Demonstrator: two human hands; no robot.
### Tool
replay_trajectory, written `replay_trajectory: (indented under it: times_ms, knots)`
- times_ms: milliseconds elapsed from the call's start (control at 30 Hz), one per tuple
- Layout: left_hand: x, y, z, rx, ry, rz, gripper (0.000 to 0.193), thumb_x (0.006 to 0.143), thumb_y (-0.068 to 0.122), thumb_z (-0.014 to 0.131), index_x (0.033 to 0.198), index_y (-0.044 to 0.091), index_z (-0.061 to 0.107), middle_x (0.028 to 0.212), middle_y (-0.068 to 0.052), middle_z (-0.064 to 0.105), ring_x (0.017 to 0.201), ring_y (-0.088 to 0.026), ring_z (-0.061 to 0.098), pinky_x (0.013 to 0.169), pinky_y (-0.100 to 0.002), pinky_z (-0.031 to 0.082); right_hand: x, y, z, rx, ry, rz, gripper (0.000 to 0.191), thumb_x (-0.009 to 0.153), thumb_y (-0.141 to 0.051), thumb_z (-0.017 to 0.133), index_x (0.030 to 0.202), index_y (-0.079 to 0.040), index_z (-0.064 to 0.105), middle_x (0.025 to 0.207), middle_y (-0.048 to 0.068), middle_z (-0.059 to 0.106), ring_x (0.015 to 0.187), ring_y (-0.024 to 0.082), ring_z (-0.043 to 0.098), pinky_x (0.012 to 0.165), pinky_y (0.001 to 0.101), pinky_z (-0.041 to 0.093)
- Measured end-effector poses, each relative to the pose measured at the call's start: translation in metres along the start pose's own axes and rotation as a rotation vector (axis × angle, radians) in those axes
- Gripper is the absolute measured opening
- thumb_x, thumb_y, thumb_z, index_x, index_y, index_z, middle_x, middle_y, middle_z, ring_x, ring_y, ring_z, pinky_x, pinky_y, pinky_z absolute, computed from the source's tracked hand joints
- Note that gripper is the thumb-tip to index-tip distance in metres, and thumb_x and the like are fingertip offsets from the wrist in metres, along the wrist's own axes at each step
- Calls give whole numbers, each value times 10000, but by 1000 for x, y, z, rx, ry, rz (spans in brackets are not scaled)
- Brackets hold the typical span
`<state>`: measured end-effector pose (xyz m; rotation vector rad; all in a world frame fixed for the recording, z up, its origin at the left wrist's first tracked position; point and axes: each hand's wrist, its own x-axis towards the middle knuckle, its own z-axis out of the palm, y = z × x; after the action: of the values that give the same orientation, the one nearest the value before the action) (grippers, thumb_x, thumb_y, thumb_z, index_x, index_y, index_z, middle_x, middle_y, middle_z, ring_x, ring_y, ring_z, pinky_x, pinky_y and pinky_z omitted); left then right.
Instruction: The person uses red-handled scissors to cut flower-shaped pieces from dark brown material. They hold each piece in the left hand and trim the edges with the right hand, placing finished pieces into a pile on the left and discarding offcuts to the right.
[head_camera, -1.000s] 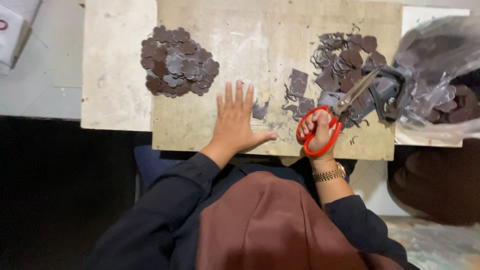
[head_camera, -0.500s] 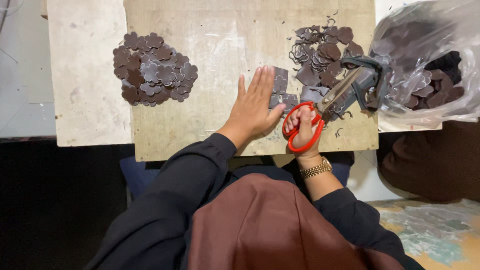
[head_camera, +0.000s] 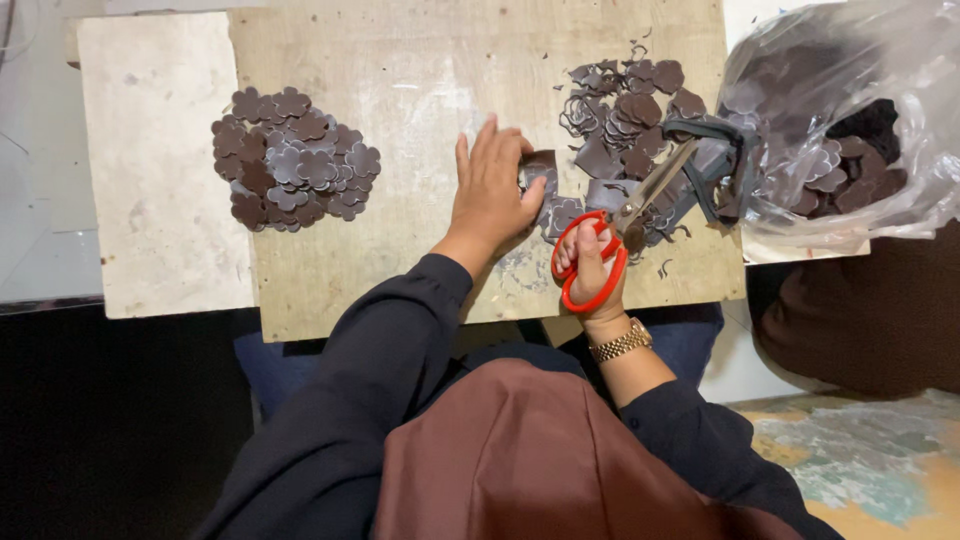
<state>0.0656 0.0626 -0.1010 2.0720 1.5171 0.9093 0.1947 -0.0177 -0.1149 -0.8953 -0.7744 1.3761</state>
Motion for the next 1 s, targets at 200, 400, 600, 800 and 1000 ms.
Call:
replay_trajectory:
  times_ms: [200,400,600,800,1000]
  knots:
    - [0,-4,-3,-341,66,-131,260,951,165,723,1171,87,608,982,-81,735,933,-244,737,858,-387,583,1,0,1,-14,-19,-22,339,1082,-362,581,887,-137,418,778,-5,444,675,103,440,618,257,415]
    - [1,-5,-3,-679,222,-186,312,1029,110,629,1312,52,510,978,-85,720,789,-126,694,701,-249,560,0,-4,6,-51,16,-20,321,1087,-347,554,893,-121,435,775,-1,452,677,101,448,627,259,426]
    - [3,-4,-5,-683,248,-113,431,986,22,611,1374,46,424,1029,-62,711,798,-110,686,739,-261,560,0,-6,13,-96,29,-55,321,1088,-341,538,889,-100,465,750,2,467,651,99,455,594,257,414]
    - [3,-2,-5,-539,257,-101,502,940,40,689,1376,63,441,956,-46,672,834,-116,704,769,-266,568,1,-5,12,-88,0,-68,310,1084,-330,544,895,-101,458,762,-6,463,668,92,457,599,253,409]
    - [3,-4,-3,-565,226,-113,500,948,54,690,1383,79,446,956,-39,668,822,-117,703,743,-258,568,-1,-1,10,-110,24,-56,310,1084,-317,533,881,-91,473,740,-5,463,653,95,447,582,252,404]
